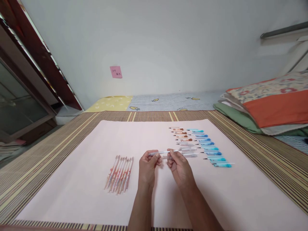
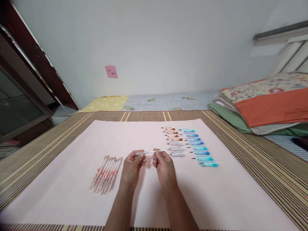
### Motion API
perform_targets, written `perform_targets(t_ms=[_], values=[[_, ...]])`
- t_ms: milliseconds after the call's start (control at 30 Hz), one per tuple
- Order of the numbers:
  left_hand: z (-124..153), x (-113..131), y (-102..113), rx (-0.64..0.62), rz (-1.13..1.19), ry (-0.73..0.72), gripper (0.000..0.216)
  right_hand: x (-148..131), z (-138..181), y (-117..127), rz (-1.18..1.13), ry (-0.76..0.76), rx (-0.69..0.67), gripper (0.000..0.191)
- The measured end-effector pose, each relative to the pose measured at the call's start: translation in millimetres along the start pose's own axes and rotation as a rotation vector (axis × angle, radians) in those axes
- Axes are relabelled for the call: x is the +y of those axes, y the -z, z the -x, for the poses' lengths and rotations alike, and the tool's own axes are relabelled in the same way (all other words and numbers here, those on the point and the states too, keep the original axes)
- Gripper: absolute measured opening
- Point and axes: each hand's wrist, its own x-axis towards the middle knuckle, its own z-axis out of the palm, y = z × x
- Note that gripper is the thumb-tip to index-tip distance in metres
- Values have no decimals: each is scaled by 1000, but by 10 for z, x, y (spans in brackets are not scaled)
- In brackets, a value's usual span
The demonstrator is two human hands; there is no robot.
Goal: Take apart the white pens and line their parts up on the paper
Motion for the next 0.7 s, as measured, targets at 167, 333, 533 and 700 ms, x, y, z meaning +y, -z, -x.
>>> perform_targets(t_ms=[167,333,533,700], values=[[1,8,10,4,70,37,39,-22,-5,13,6,13,21,34],[4,11,28,21,137,80,40,-28,-20,31,15,29,43,35],[-4,9,34,41,204,88,38,-23,-35,31,9,39,61,36],[-17,-2,34,73,263,90,29,-16,-48,49,-18,35,85,35]])
